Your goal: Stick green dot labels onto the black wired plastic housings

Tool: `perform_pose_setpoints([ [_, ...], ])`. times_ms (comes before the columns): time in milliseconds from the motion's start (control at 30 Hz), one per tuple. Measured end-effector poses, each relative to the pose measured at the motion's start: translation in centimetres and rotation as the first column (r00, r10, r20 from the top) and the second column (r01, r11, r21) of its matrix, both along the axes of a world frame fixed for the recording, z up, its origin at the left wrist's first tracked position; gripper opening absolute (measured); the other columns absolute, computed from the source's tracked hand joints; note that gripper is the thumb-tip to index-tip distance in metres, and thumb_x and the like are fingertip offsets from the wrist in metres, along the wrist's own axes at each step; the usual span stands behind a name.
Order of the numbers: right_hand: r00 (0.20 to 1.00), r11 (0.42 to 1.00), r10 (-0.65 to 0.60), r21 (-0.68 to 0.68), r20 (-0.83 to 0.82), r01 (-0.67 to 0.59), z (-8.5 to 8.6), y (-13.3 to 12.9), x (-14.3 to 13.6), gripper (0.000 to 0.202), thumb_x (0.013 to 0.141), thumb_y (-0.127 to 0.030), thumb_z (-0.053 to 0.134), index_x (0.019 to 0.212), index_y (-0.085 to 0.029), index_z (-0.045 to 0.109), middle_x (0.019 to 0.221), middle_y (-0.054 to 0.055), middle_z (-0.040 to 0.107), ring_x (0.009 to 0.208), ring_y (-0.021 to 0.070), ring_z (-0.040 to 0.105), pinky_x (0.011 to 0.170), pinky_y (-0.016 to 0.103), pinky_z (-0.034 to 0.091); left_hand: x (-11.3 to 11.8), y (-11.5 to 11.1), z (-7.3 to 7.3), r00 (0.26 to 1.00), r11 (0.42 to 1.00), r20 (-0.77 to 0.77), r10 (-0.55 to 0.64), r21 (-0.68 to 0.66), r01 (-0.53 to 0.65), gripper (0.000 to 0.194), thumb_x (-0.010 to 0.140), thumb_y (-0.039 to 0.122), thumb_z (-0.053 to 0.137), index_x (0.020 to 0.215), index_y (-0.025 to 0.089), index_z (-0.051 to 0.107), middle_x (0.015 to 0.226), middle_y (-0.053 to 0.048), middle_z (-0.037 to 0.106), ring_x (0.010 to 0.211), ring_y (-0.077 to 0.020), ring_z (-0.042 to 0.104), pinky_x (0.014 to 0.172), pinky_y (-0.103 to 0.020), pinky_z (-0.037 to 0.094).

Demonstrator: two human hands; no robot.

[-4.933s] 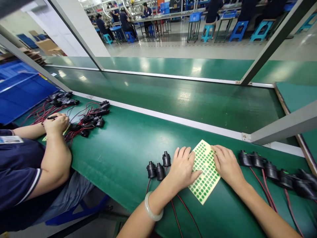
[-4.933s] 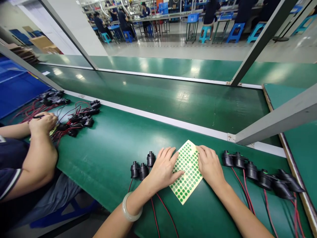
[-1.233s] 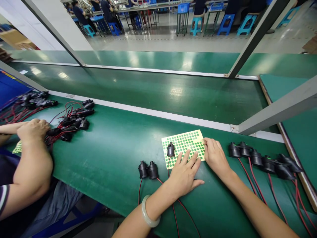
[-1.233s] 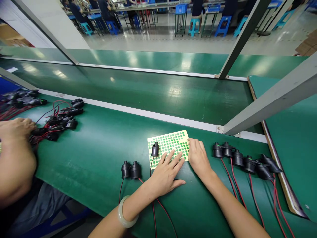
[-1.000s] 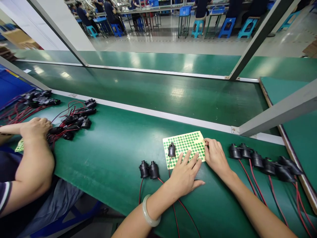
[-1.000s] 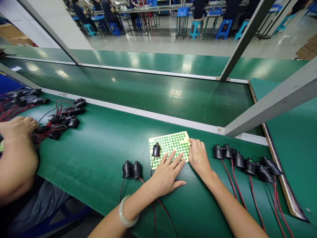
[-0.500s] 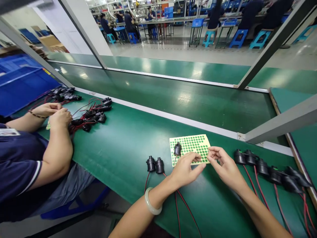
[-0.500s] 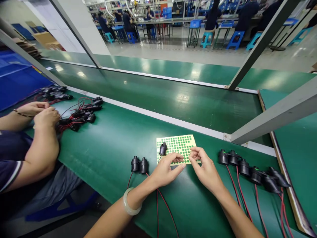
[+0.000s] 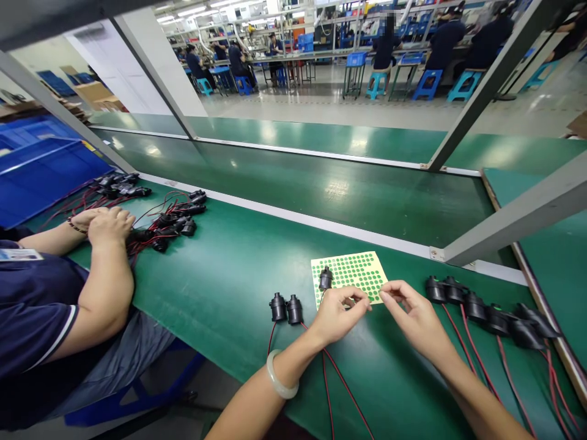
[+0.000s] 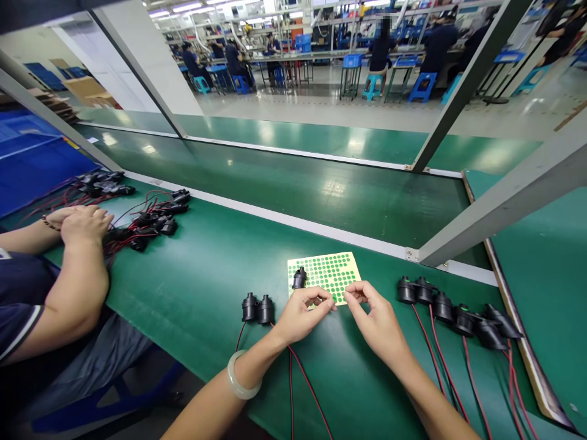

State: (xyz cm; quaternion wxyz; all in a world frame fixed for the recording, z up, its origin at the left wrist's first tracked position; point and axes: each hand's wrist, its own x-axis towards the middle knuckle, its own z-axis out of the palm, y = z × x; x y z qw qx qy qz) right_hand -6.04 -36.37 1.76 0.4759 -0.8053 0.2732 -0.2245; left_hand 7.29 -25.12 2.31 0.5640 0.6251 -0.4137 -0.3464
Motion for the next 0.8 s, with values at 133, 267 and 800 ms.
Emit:
perform_pose_setpoints([
  [133,0.998,0.984,0.061,0.164,0.034,-0.066,0.5,0.6,-0.3,0.029,0.088,-0.049,0.055,0.083,-0.021,0.06,0.077,0.002,0.061,0.074,0.0185,0.061,0.068,0.029,0.052,-0.4,0.1,-0.1,0.999,0.999,0.047,-0.013,-0.039,0.015,0.017,0.082,0.019,0.055,0.076,0.015,0.069,0.075,-0.004,0.071,0.073,-0.0147,0.063,0.069,-0.025,0.048],
  [267,0.995,0.973,0.093,0.208,0.037,-0.098,0.8,1.2,-0.7,0.029,0.089,-0.048,0.054,0.08,-0.021,0.058,0.075,0.001,0.059,0.073,0.0176,0.058,0.068,0.027,0.05,-0.9,0.2,-0.5,0.986,0.997,0.168,-0.017,-0.073,0.03,0.016,0.083,0.018,0.055,0.077,0.015,0.07,0.072,-0.003,0.069,0.07,-0.0135,0.059,0.07,-0.025,0.046],
  [800,0.98,0.976,-0.2,-0.092,0.008,0.199,-4.0,1.4,-4.5,0.023,0.09,-0.043,0.049,0.084,-0.022,0.055,0.076,0.0,0.056,0.064,0.0143,0.053,0.059,0.022,0.044,1.0,4.1,1.2,0.729,0.967,0.651,0.211,-0.028,-0.255,0.017,0.087,0.026,0.053,0.098,0.016,0.062,0.091,-0.008,0.067,0.086,-0.0219,0.06,0.079,-0.036,0.049],
])
